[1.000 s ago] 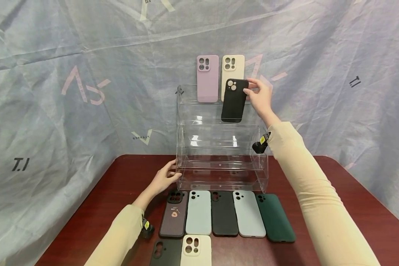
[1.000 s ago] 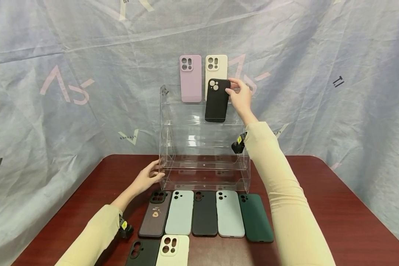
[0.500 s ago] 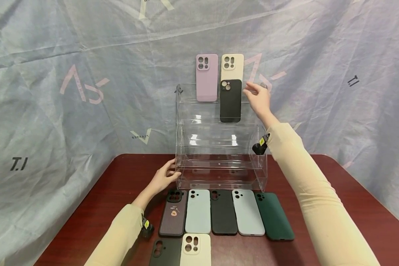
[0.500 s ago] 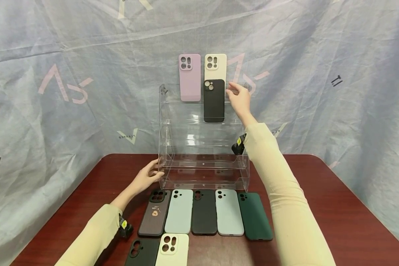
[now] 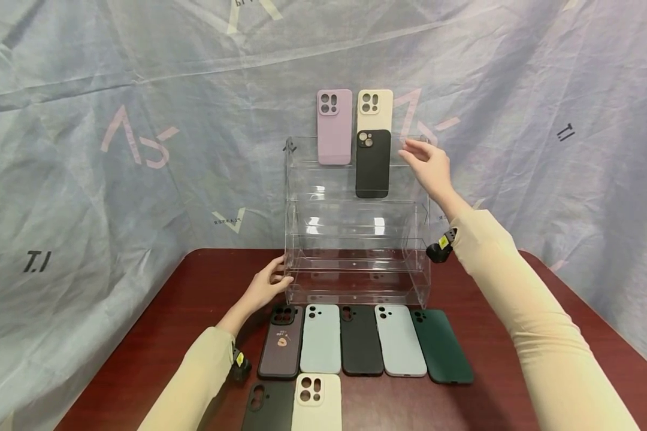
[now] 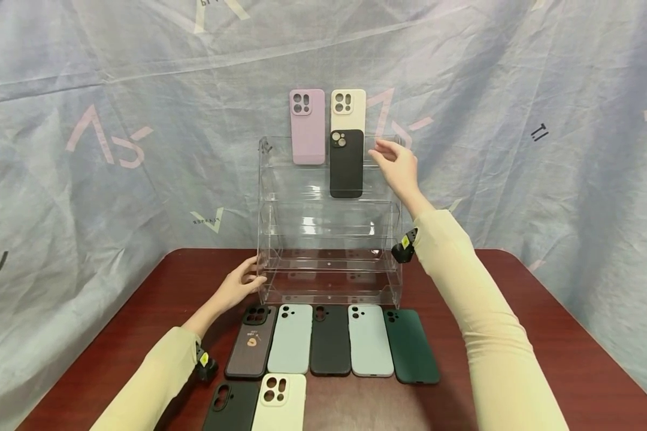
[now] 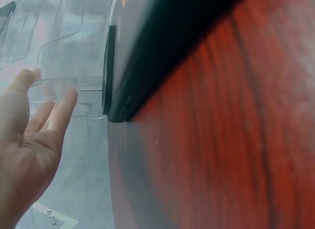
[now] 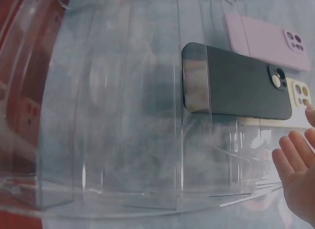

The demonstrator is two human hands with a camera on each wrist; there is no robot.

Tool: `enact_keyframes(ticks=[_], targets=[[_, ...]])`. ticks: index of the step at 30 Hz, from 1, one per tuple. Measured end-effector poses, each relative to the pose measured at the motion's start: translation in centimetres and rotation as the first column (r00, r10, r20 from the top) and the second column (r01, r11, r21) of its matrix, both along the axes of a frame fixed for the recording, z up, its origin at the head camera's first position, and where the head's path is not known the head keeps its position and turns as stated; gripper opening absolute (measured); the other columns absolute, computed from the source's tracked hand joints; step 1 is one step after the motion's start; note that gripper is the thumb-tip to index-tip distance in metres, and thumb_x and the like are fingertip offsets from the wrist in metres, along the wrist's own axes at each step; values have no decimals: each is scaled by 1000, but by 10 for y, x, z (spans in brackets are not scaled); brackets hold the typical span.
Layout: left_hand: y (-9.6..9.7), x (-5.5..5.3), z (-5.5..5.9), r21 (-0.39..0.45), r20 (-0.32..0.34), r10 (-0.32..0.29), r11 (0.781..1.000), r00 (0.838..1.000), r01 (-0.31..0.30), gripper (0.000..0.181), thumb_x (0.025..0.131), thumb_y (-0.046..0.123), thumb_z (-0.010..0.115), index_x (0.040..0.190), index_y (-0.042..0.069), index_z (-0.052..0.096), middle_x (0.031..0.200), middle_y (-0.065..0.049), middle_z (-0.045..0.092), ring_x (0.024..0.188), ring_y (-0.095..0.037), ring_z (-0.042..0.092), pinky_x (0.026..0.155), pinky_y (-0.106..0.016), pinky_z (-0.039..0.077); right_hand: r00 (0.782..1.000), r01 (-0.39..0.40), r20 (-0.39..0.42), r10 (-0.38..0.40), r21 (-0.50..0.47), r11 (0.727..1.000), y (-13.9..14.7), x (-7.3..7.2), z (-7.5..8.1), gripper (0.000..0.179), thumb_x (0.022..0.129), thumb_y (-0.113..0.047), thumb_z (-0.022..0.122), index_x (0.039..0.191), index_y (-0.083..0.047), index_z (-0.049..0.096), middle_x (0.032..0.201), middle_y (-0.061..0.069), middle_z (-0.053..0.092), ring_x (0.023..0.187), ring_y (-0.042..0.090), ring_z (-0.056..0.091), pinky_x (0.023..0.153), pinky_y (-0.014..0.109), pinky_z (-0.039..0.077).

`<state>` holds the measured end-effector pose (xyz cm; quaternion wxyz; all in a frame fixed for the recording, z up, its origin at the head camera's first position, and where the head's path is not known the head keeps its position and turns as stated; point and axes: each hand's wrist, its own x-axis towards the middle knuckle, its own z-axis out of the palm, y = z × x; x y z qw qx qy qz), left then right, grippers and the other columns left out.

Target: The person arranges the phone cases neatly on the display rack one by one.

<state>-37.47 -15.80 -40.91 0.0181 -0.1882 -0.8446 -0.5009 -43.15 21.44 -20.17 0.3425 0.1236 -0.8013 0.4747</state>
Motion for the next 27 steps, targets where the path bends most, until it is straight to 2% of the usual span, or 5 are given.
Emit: enact_keyframes(ticks=[7,15,22,27], targets=[[1,-2,-1,13,21,-6,1000,1000,6,65,93,20,59,148,11,27,137,-23,44,116,-33,56,90,-39,54,998,-56,27,56,10,998,6,18,-5,46,87,-33,67,126,-9,61,122,12,64,110,17,62,94,27,51],[-2,-4,-2,22,-15,-14,1000,1000,14,66,92,17,61,147,4,27,135,-25,46,118,-37,54,86,-39,56,988,-134,89,125,102,986,4,54,-17,51,87,-36,66,131,-12,57,129,9,60,116,21,59,96,32,50],[-2,-4,2,-56,-76,27,998,997,-32,65,91,18,64,145,2,32,139,-22,43,123,-36,50,94,-48,50,971,-220,125,204,131,967,0,85,-35,46,87,-30,68,129,-14,59,132,7,57,121,26,55,101,40,46],[2,-6,9,-36,-61,43,998,997,-45,70,88,23,67,145,5,30,144,-19,39,125,-33,49,93,-49,50,960,-267,141,243,188,945,-3,106,-55,45,87,-27,68,129,-15,58,132,6,57,124,23,52,102,41,45]])
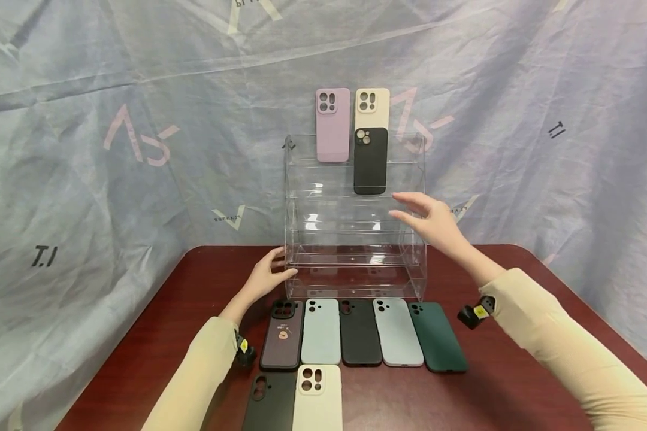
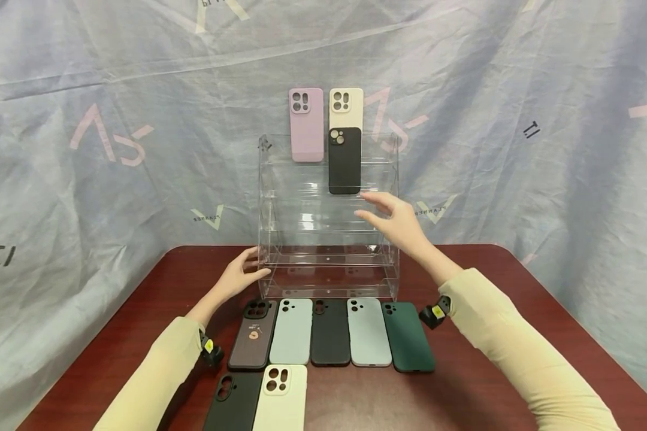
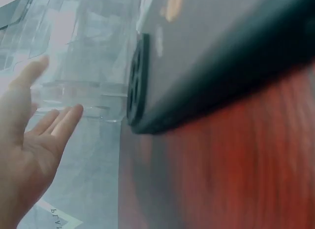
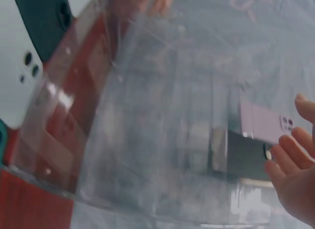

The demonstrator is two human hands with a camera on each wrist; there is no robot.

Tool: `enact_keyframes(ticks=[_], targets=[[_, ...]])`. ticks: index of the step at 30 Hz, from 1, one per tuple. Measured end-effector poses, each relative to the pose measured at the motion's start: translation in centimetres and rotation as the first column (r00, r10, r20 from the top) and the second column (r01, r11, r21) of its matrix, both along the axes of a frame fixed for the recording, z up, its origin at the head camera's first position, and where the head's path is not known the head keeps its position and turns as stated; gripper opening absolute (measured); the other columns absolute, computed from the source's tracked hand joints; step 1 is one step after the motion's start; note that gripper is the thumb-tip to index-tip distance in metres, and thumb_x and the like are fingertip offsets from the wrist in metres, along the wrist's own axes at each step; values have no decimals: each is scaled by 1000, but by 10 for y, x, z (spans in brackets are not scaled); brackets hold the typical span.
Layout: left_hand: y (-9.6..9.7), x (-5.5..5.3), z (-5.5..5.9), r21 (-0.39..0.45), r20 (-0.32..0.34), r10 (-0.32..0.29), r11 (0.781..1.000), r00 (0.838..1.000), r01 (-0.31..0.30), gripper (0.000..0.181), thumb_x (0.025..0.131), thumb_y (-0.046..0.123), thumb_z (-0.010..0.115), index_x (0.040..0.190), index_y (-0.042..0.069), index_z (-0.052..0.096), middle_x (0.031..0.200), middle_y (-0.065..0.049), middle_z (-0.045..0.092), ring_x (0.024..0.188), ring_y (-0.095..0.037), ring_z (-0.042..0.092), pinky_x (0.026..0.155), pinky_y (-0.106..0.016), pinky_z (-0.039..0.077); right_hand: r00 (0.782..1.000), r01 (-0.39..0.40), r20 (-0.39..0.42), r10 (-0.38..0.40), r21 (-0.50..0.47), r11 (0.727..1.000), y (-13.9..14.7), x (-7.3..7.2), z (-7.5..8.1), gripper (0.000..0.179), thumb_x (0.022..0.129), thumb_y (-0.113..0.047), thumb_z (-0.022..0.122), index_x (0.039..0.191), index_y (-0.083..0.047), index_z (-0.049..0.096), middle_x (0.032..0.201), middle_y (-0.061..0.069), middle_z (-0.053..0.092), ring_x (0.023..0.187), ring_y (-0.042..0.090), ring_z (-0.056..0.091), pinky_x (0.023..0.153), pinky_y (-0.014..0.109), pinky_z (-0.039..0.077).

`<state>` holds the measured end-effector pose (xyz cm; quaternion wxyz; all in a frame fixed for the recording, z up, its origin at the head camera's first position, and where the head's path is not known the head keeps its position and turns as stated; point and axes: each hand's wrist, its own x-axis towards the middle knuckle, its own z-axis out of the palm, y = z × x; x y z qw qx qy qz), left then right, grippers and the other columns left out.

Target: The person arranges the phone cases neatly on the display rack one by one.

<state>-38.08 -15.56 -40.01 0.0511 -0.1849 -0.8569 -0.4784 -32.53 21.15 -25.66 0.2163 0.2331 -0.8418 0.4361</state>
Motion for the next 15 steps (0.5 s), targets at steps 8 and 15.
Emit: enact_keyframes(ticks=[8,15], targets=[[4,-1,4,-59,-64,4,998,998,-8,64,90,13,63,144,1,31,138,-24,44,119,-36,53,94,-49,50,994,-83,71,78,74,994,-14,24,-31,47,87,-29,68,131,-22,55,135,2,53,128,22,47,105,44,43],[3,-1,2,-81,-64,3,997,998,-8,64,90,9,62,144,-1,30,133,-25,48,116,-36,55,91,-47,52,984,-152,104,142,104,983,-34,39,-52,46,88,-31,67,132,-27,54,135,0,53,125,21,50,98,45,47]])
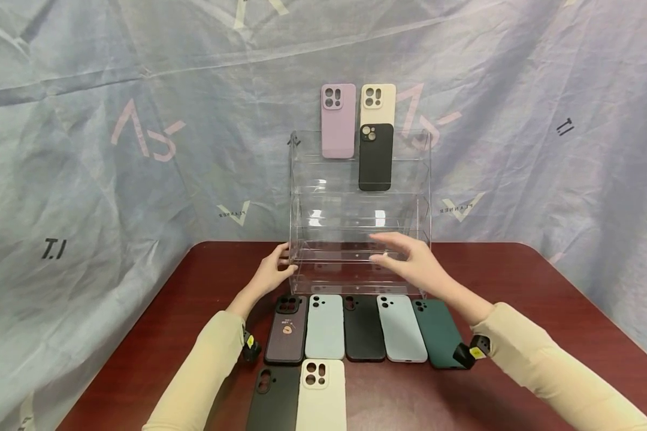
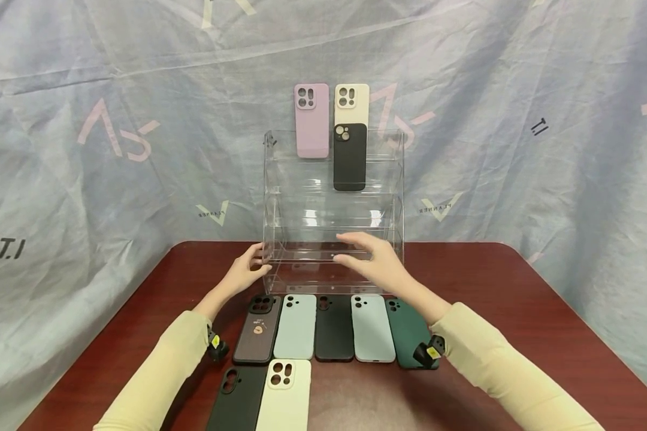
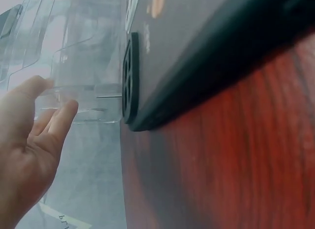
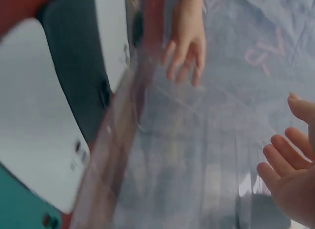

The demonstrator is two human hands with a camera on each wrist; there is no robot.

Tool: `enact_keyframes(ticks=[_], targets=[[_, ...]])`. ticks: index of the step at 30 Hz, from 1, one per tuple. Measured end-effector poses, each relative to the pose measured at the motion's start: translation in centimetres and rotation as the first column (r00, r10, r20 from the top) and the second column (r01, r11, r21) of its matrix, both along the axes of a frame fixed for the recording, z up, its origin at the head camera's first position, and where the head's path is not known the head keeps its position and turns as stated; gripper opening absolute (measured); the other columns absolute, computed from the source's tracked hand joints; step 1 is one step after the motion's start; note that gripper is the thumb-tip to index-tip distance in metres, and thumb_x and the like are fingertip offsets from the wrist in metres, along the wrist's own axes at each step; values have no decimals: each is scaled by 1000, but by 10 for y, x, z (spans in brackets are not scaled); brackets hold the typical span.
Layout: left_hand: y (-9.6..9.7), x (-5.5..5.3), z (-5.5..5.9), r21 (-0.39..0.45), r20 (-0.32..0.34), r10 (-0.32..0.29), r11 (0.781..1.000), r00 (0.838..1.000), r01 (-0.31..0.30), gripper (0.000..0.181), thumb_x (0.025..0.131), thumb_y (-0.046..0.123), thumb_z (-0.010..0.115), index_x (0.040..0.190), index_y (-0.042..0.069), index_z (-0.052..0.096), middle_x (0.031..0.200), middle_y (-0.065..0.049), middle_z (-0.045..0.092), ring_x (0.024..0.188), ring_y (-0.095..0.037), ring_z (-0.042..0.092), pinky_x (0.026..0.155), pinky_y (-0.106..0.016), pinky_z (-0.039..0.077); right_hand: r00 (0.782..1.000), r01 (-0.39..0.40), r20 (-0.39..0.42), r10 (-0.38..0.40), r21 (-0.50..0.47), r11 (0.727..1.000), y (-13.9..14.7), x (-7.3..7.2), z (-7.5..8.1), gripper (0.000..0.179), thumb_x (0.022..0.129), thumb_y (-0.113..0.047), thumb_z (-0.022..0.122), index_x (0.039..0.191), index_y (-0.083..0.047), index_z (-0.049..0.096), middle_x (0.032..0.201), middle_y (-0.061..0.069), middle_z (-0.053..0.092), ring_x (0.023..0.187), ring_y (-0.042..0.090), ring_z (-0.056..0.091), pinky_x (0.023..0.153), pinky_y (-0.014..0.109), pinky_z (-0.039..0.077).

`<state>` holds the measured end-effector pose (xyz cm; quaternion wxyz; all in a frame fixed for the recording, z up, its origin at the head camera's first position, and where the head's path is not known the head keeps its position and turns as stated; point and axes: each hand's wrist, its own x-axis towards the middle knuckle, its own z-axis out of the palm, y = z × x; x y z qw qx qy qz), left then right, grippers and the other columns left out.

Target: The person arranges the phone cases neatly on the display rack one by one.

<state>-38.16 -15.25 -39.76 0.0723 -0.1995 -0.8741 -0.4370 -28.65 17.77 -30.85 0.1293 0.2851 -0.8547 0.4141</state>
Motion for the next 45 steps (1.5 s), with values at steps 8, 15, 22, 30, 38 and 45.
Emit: enact_keyframes(ticks=[8,15,22,30,38,45], targets=[[1,2,2,-11,21,-17,1000,1000,17,64,91,10,60,146,2,27,132,-24,49,116,-37,55,90,-47,52,997,-79,-12,79,10,997,-17,16,-31,46,86,-30,68,130,-23,56,132,-1,56,121,18,54,98,39,49],[0,7,0,-18,20,-9,1000,1000,9,64,92,12,61,146,3,27,130,-25,50,113,-38,56,89,-48,52,993,-117,36,117,20,993,-28,34,-50,47,86,-35,68,130,-23,56,131,-3,57,121,16,54,97,37,49],[2,6,-1,-17,30,4,1000,1000,-4,65,92,13,61,146,4,27,130,-24,51,114,-37,55,91,-49,51,982,-157,114,150,54,986,-36,51,-65,49,86,-40,66,131,-24,55,130,-5,58,120,17,54,100,40,47],[-2,9,-4,-23,37,25,999,999,-25,64,92,13,60,147,5,27,131,-24,50,114,-38,55,92,-48,50,964,-225,170,207,95,970,-50,65,-84,49,86,-44,64,129,-23,55,126,-5,61,116,14,57,99,37,48],[-2,9,-3,-6,28,30,1000,999,-30,63,92,14,60,146,6,29,128,-24,52,112,-37,56,92,-47,51,910,-346,282,304,112,932,-61,72,-99,56,88,-41,64,131,-7,55,126,5,62,115,14,58,99,32,48],[1,9,-2,-2,36,20,1000,999,-20,63,92,14,60,146,6,29,129,-23,52,112,-36,56,91,-46,52,865,-442,315,390,110,890,-61,76,-105,51,87,-35,66,124,0,60,122,10,63,110,14,61,94,28,52]])
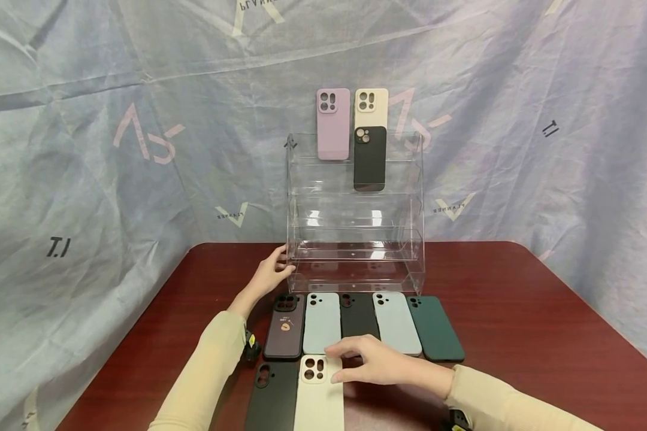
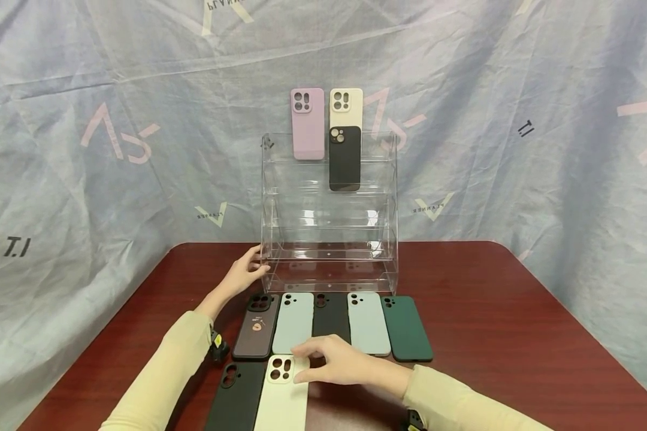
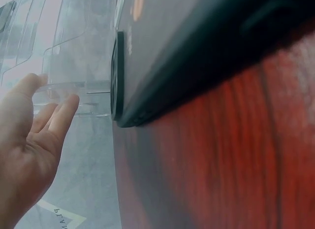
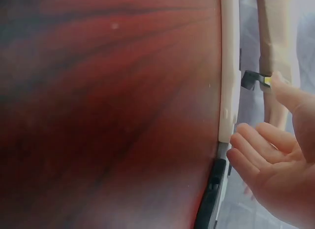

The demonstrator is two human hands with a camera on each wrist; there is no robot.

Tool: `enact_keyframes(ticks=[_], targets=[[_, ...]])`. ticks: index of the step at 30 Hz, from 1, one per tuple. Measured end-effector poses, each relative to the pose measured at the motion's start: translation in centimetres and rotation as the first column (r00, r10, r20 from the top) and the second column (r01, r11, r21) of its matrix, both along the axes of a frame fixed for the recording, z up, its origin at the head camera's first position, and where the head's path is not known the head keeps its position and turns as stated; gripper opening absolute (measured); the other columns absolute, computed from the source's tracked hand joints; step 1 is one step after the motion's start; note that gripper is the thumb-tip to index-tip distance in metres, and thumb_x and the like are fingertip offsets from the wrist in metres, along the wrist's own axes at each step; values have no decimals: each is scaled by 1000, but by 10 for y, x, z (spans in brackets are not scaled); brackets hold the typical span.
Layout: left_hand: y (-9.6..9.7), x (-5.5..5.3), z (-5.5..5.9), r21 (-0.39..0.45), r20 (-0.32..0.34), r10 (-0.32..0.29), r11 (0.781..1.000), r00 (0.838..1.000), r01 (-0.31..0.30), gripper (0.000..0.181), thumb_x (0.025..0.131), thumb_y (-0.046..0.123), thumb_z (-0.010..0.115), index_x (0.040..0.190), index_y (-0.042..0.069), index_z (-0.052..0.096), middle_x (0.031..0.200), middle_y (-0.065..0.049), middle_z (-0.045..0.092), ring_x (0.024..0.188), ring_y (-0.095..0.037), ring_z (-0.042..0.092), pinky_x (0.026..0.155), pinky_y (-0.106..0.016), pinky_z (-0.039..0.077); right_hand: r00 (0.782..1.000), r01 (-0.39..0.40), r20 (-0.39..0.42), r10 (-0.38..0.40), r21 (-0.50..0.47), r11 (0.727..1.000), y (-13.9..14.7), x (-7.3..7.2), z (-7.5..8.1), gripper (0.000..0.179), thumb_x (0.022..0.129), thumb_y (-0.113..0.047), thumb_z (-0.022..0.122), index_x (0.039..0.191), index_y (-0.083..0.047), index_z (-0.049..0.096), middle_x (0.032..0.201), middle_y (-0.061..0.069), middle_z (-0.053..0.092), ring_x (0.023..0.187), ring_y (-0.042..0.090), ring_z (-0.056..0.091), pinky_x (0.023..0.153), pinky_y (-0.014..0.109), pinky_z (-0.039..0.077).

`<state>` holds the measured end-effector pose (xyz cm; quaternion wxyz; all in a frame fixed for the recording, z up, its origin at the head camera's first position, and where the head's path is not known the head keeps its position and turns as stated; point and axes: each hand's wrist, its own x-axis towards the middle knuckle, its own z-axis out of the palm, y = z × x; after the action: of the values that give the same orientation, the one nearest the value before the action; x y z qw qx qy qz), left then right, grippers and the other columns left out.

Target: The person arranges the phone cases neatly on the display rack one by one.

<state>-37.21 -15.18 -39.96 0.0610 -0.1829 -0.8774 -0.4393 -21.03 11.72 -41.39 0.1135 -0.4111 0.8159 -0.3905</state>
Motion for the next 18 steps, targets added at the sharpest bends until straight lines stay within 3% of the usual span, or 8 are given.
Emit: enact_keyframes(ticks=[4,8,13,18], targets=[[0,0,0,7,-2,-7,1000,1000,7,62,92,13,60,146,6,30,129,-24,51,112,-37,57,90,-46,52,1000,24,-6,-24,-16,1000,3,3,0,45,87,-32,66,120,-2,62,115,9,65,102,13,63,87,26,54],[0,-2,1,17,2,-5,1000,1000,5,61,93,14,60,146,7,30,129,-23,51,112,-36,57,90,-47,52,994,103,-28,-103,6,995,3,8,-1,47,85,-36,69,118,-3,64,104,5,63,90,10,60,77,21,54],[0,-2,0,15,4,-7,1000,1000,7,62,93,14,60,146,7,30,128,-23,52,112,-36,58,90,-47,52,986,165,-39,-163,79,983,1,15,-3,52,78,-41,74,113,-3,66,90,0,50,74,5,46,63,15,44],[1,-2,-1,12,8,-4,1000,1000,4,62,92,14,60,146,7,30,128,-23,52,112,-36,58,90,-47,52,977,212,-66,-204,145,966,-2,22,-4,51,70,-47,77,103,-10,67,86,-2,42,69,4,38,59,14,37]])
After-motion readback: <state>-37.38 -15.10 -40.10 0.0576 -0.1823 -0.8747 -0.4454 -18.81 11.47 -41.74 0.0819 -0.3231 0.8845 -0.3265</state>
